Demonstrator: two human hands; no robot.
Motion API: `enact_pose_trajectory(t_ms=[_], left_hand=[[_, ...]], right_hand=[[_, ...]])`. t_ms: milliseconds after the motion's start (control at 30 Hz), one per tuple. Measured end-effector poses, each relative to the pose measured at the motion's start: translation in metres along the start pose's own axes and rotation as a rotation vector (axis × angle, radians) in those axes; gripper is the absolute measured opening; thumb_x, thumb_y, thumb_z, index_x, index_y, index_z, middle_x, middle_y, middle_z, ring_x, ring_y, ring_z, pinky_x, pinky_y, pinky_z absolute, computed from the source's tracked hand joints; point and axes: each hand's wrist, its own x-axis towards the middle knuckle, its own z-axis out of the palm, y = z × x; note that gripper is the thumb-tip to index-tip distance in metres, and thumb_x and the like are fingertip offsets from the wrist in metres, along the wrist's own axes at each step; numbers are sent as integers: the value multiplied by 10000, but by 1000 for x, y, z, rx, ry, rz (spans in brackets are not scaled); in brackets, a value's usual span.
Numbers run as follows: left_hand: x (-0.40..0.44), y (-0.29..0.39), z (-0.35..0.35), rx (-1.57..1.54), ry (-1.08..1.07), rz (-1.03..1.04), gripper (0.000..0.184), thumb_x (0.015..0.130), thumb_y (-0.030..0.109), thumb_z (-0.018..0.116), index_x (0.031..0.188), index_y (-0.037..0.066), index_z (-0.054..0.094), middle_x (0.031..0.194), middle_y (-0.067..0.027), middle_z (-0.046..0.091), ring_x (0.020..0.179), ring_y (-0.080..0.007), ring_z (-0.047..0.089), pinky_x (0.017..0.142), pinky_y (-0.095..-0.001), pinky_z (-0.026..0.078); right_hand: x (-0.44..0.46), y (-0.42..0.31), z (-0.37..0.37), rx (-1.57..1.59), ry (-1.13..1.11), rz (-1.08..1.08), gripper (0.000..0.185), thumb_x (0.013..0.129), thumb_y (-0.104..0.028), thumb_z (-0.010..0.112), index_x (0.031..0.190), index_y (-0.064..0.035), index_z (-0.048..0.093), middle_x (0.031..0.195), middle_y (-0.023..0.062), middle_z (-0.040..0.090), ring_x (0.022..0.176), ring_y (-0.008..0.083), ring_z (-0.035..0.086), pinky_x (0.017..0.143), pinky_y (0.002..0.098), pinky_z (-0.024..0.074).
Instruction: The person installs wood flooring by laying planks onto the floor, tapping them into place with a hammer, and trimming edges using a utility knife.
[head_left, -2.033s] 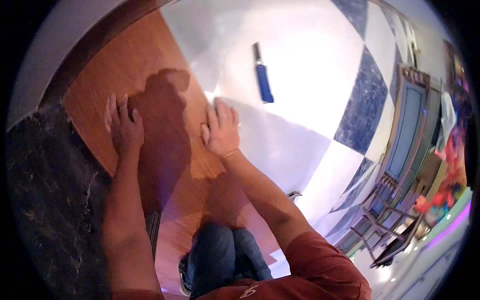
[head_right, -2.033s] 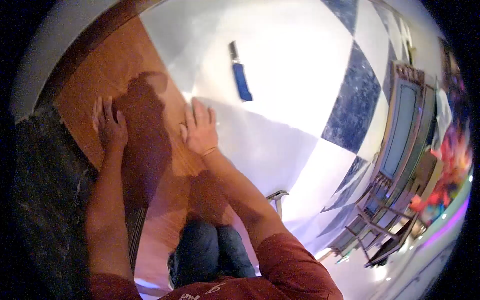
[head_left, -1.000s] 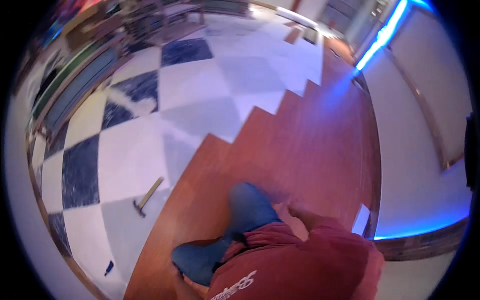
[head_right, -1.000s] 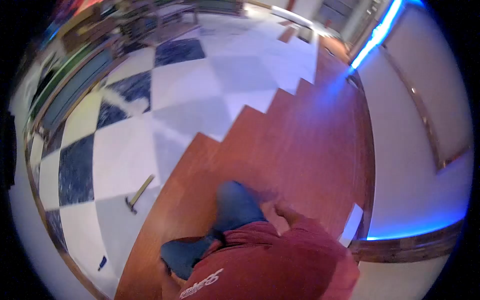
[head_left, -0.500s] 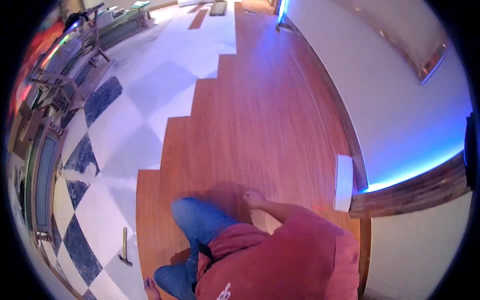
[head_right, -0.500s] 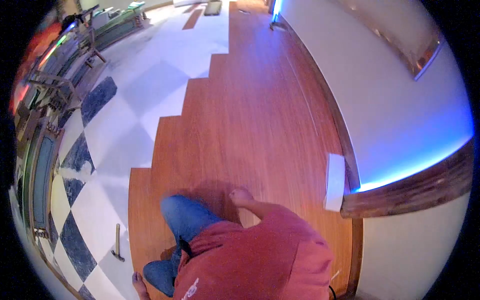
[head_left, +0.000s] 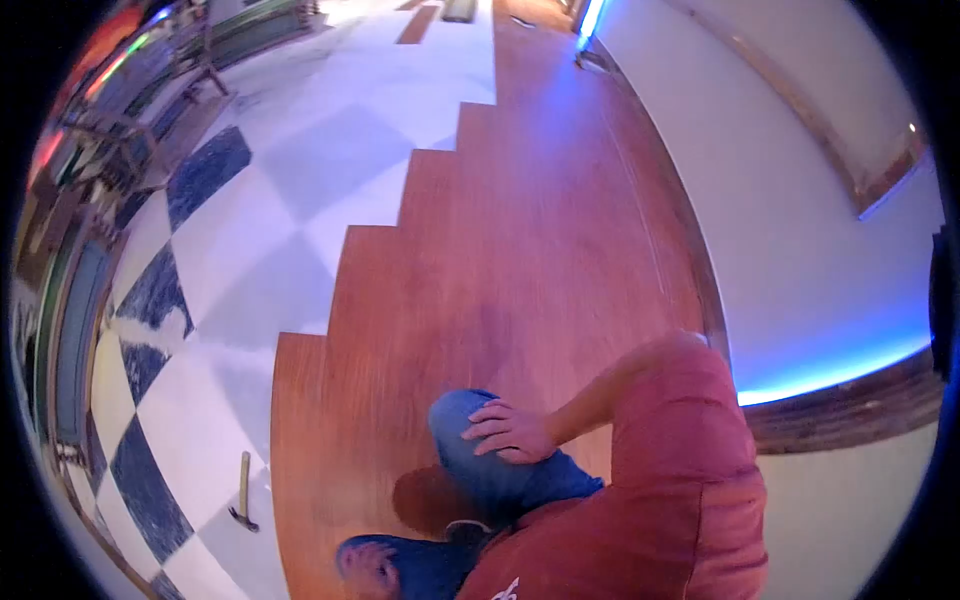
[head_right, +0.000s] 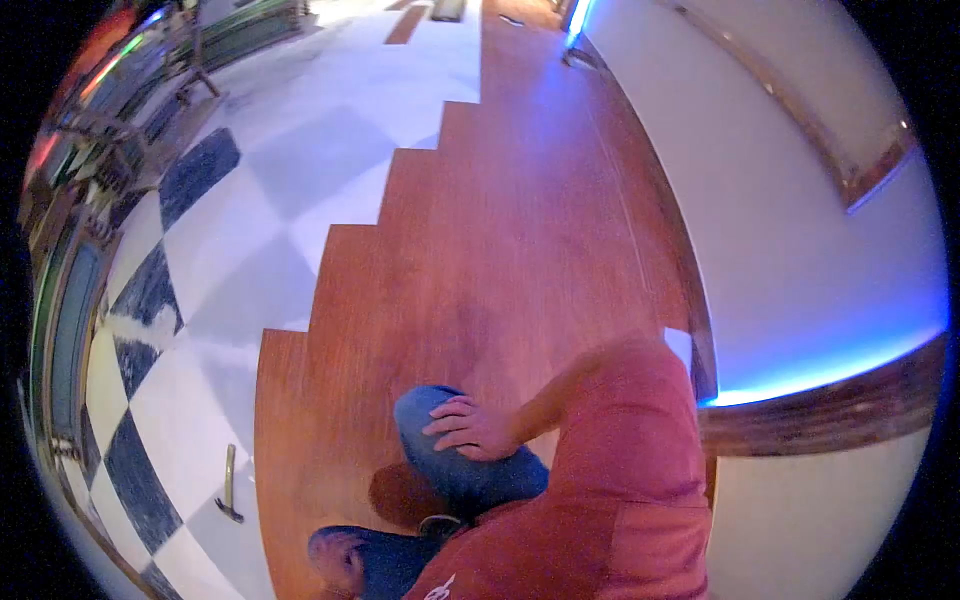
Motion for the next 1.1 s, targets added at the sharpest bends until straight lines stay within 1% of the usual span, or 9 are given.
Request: enact_pose_trajectory(t_ms=[133,333,433,500,600,733,833,900,1100], left_hand=[[0,60,-38,-54,-115,26,269,875,231,642,1108,168,760,1175,-62,754,1157,-261,674,1094,-502,423],[16,139,-71,-420,-255,-108,242,817,137,637,1011,123,783,1084,-126,757,1064,-359,679,992,-522,476],[24,175,-63,-330,-686,-228,364,865,203,653,1186,64,752,1206,-186,738,1136,-388,682,1025,-503,513],[35,200,-67,-280,-836,-270,385,927,253,654,1240,41,724,1237,-222,720,1167,-424,665,1052,-510,505],[107,234,-136,-311,-872,-252,424,980,330,652,1269,24,700,1242,-247,711,1190,-438,657,1068,-507,500],[177,279,-262,-222,-720,-384,584,959,433,695,1368,22,632,1314,-274,662,1238,-451,628,1068,-512,497],[235,298,-301,-88,-577,-491,700,940,498,706,1433,19,577,1355,-292,622,1277,-460,598,1073,-521,490],[285,294,-307,-105,-558,-623,752,937,530,701,1461,13,549,1370,-305,602,1302,-462,580,1079,-522,486],[425,214,-257,-262,-701,-734,675,1003,550,565,1289,-56,644,1238,-352,671,1184,-519,643,1021,-551,519]], right_hand=[[15,-64,-60,175,-113,62,325,1017,-207,520,1297,-124,662,1521,129,541,1421,369,442,1181,582,296],[19,-154,-123,304,-179,239,309,1017,-219,521,1246,-103,694,1428,101,627,1364,329,508,1158,547,345],[21,-198,-147,366,-215,491,330,1016,-217,495,1237,-92,708,1392,101,658,1340,313,539,1163,497,372],[26,-219,-173,224,-565,838,380,1002,-251,498,1265,-84,717,1400,119,670,1330,320,588,1138,462,436],[24,-245,-192,254,-546,1376,409,985,-304,519,1261,-93,734,1380,150,687,1288,335,645,1063,476,514],[77,-296,-360,418,-420,1462,402,959,-358,569,1196,-97,763,1285,178,729,1174,371,707,959,498,578],[22,-201,-297,265,-561,1287,406,957,-344,561,1179,-62,750,1223,202,737,1144,394,706,941,508,575],[4,-159,-328,194,-328,1117,363,949,-298,546,1125,-52,747,1127,222,744,1074,418,708,913,533,567],[-66,-59,-413,-136,-421,1256,351,973,-311,530,1028,-51,758,1077,234,726,1053,451,677,931,558,549]])
